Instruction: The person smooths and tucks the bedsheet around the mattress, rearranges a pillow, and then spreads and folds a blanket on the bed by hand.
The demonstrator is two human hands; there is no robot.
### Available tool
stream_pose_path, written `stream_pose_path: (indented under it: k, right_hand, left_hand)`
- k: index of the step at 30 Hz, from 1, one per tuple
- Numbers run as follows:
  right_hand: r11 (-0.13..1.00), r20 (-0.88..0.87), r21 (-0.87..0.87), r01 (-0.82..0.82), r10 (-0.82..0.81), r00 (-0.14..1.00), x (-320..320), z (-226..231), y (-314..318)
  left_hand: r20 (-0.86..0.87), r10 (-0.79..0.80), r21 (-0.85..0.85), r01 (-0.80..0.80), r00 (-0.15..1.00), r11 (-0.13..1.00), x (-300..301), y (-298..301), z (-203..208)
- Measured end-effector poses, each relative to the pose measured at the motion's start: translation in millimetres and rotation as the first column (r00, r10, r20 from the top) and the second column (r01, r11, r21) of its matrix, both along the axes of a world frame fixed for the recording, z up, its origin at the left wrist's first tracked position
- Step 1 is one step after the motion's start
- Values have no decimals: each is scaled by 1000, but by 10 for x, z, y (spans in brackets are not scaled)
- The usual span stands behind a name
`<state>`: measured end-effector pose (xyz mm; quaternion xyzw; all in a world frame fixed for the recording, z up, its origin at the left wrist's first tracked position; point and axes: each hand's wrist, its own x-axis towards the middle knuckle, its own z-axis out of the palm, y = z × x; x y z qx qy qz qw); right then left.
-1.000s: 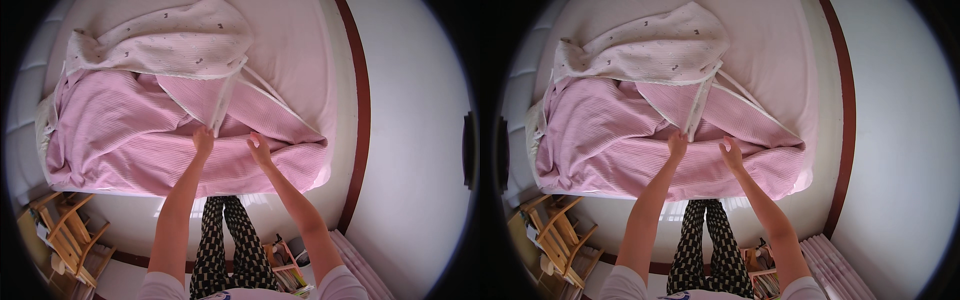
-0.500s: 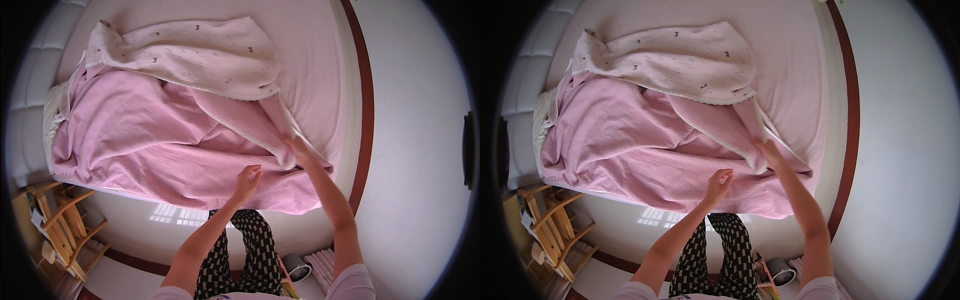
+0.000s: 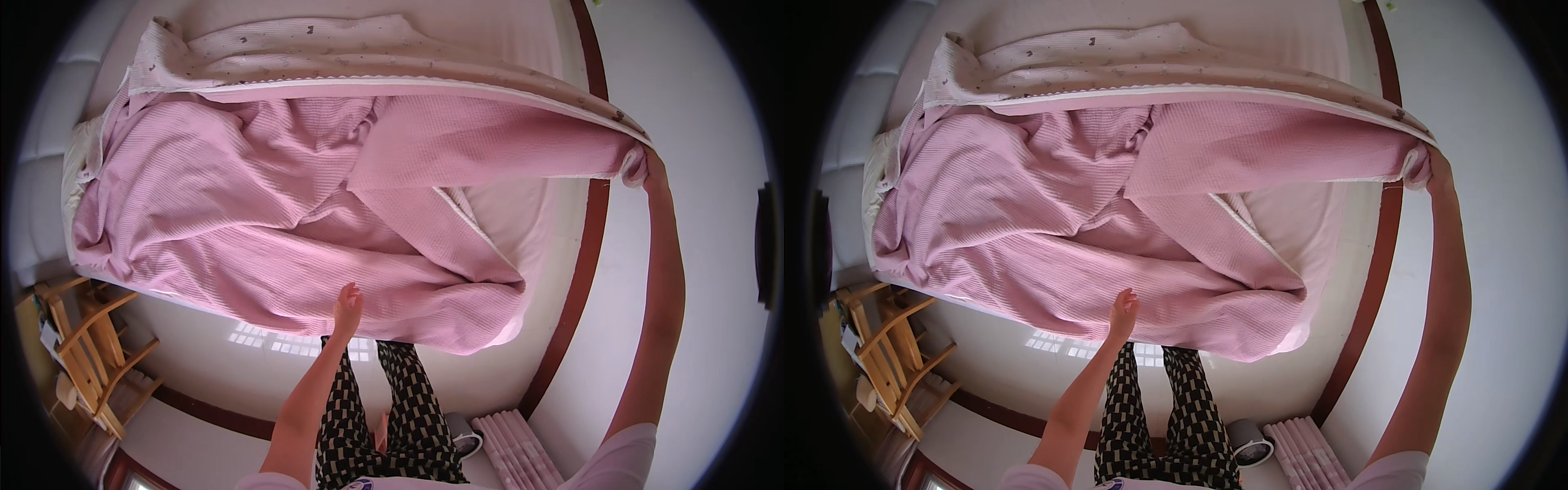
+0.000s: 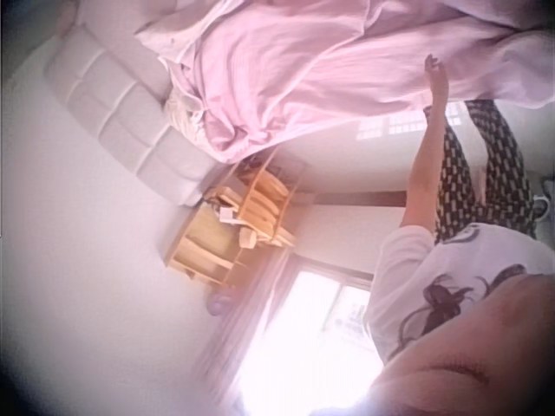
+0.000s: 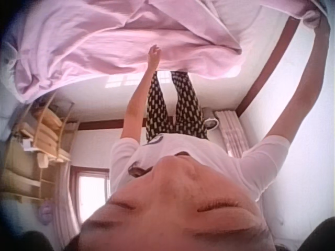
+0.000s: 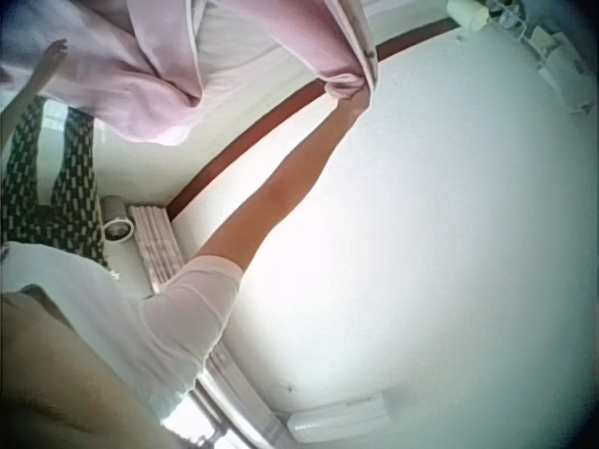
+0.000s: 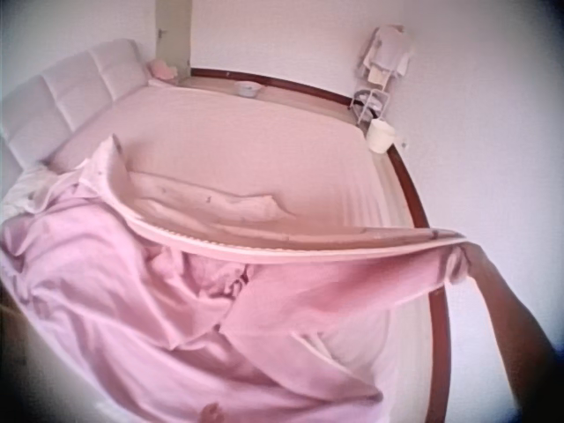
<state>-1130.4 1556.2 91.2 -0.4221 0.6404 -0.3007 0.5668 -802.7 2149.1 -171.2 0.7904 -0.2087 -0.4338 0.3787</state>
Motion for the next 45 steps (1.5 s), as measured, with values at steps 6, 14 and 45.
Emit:
stream_pose_path:
  k: [6,14,45]
  right_hand:
    - [981,-120,-116,155,-169,978,-720,-192,-205]
    - [985,-364,-23,-171,151,919,-849,-597,784]
    - [797,51,198,-571,573,818,-1059,-573,2280]
  left_hand:
    - [-27,98,-19,-99,995,995,-835,-289,-43]
    - [-52,138,-150,-145,989,978,-1394,-658,196]
    - [-395,387,-268,-507,833,819,-3914,-1139,916]
